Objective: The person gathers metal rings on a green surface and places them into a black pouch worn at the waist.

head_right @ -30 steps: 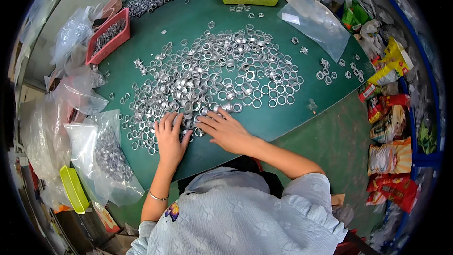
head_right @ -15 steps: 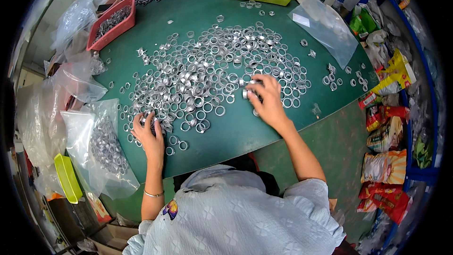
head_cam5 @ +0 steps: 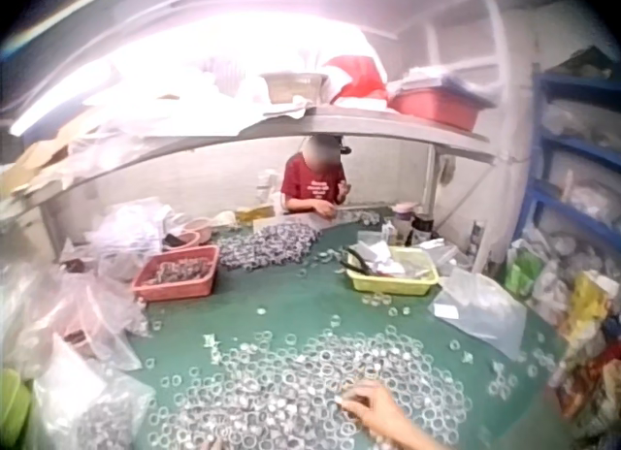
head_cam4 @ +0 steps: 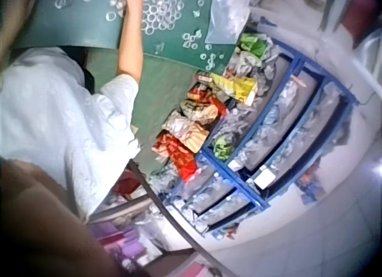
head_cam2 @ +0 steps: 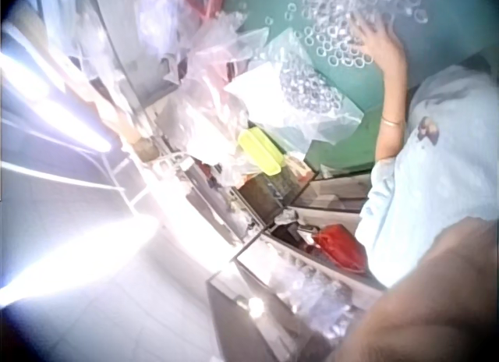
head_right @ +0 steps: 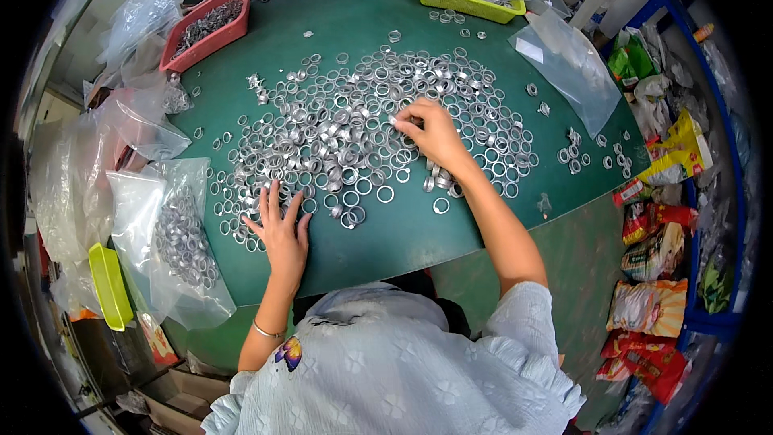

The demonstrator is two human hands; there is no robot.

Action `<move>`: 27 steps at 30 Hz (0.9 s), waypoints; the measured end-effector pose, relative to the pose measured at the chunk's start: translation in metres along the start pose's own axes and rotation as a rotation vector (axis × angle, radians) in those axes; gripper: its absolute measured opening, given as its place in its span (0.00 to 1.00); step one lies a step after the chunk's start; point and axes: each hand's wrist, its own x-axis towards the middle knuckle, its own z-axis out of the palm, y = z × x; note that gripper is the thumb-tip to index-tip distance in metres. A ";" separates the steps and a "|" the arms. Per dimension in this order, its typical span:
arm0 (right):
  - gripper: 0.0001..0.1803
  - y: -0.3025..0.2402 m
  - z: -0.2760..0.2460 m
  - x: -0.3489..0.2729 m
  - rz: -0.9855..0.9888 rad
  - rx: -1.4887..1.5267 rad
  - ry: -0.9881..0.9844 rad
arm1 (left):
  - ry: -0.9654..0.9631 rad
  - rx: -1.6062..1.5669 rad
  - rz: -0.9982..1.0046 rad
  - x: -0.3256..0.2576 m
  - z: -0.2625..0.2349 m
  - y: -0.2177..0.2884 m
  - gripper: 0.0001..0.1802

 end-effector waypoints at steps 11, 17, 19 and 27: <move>0.13 -0.045 0.030 -0.061 0.071 0.531 -0.514 | -0.576 -1.770 -0.489 0.009 -0.012 0.055 0.19; 0.27 -0.016 0.036 0.015 -0.234 -0.081 -0.069 | -0.503 -1.885 -0.677 -0.006 -0.014 0.048 0.22; 0.29 -0.005 0.048 0.027 -0.232 -0.273 -0.118 | -0.442 -1.835 -0.529 -0.008 -0.014 0.048 0.24; 0.38 -0.021 0.053 -0.026 -0.346 -0.392 -0.315 | -0.283 -1.743 -0.381 -0.015 -0.022 0.045 0.27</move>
